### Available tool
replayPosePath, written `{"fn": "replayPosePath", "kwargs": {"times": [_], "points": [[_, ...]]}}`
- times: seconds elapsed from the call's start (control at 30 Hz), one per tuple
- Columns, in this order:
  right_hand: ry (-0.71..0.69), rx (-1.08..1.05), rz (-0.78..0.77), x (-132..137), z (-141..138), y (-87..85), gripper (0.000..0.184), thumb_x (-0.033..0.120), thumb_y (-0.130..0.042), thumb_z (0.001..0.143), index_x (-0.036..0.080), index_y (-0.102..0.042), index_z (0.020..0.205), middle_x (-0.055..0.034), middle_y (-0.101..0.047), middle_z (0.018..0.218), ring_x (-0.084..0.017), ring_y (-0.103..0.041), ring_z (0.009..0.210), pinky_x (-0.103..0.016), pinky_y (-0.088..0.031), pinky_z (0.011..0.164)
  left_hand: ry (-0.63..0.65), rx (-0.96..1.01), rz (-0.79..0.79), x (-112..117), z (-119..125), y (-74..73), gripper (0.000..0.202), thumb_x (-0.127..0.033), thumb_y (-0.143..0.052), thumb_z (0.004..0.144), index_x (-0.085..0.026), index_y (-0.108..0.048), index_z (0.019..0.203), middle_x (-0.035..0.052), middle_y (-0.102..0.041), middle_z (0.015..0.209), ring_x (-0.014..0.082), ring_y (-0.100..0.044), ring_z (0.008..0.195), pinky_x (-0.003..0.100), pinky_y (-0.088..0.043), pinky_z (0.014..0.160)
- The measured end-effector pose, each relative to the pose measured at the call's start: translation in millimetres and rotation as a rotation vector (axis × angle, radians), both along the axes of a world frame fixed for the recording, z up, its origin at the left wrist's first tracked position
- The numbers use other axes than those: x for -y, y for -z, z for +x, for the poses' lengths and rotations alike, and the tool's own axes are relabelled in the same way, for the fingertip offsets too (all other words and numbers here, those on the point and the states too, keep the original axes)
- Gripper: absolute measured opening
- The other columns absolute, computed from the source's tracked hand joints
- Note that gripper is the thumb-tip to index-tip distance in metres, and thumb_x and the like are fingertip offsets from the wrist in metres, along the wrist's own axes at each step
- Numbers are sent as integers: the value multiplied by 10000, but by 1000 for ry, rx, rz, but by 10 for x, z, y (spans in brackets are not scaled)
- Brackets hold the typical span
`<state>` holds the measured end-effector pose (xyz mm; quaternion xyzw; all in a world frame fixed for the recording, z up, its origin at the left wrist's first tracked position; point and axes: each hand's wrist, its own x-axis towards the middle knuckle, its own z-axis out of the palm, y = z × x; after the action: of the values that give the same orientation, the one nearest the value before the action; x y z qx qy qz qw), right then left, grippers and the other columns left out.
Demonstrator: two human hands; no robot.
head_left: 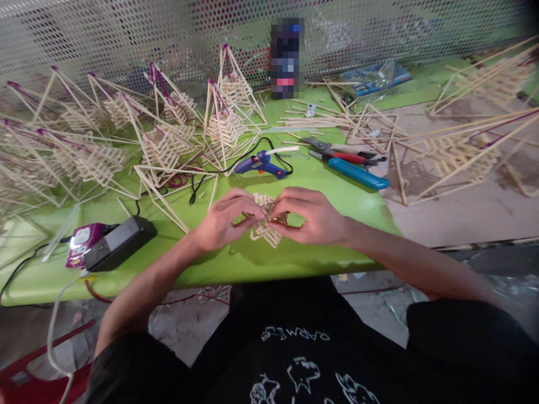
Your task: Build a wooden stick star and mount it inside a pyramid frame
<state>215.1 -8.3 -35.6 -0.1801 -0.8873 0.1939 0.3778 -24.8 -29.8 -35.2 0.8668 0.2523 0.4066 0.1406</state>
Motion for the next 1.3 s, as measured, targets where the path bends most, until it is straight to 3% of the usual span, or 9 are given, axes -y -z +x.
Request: {"fn": "replayPosePath", "kwargs": {"times": [0.13, 0.37, 0.67, 0.77, 0.93, 1.1, 1.3], "points": [[52, 9, 50, 81, -29, -4, 87, 243, -696, 881, 181, -664, 932, -51, -682, 873, -153, -645, 744, -296, -550, 687, 1, 7, 17, 22, 30, 6, 175, -84, -726, 875, -180, -673, 1011, 38, -747, 902, 174, -677, 930, 313, -588, 819], [62, -46, -53, 126, -51, -19, 46, 151, -664, 866, 163, -665, 910, -53, -657, 879, -127, -632, 714, -254, -525, 622, -33, 68, 15, 22, 76, 33, 230, -161, -774, 863, -206, -657, 1056, 33, -749, 958, 181, -683, 954, 362, -588, 864], [87, -63, 65, 76, -15, -31, 55, 143, -624, 884, 182, -644, 918, -41, -671, 880, -109, -608, 642, -240, -502, 549, -117, -46, -289, -17, 32, 30, 488, -314, -759, 878, -215, -598, 1328, 125, -645, 1352, 258, -623, 1257, 492, -523, 1077], [103, -77, 73, 58, -5, -22, 63, 146, -618, 890, 195, -637, 923, -28, -671, 877, -100, -596, 625, -236, -503, 550, -125, -40, -381, -36, 21, 64, 392, -334, -740, 892, -220, -647, 1255, 130, -624, 1399, 280, -614, 1288, 523, -516, 1086], [104, -84, 93, 45, 4, 12, 58, 139, -635, 879, 184, -636, 917, -29, -673, 882, -89, -591, 613, -226, -493, 547, -45, 126, -613, -27, 45, 169, 314, -318, -731, 899, -209, -647, 1182, 145, -622, 1418, 279, -629, 1297, 433, -584, 1004], [108, -103, 102, 39, 2, 21, 77, 139, -620, 886, 201, -629, 930, -16, -676, 872, -94, -593, 624, -225, -476, 534, -58, 238, -683, -5, 79, 193, 254, -296, -778, 858, -180, -654, 1047, 152, -670, 1353, 270, -648, 1279, 415, -582, 1026], [98, -58, 115, 20, 24, 7, 71, 157, -600, 909, 209, -620, 954, -30, -684, 898, -125, -627, 695, -256, -494, 578, -52, 277, -708, -2, 78, 166, 253, -279, -796, 839, -166, -661, 1021, 162, -691, 1323, 262, -671, 1251, 427, -570, 1073]]}}
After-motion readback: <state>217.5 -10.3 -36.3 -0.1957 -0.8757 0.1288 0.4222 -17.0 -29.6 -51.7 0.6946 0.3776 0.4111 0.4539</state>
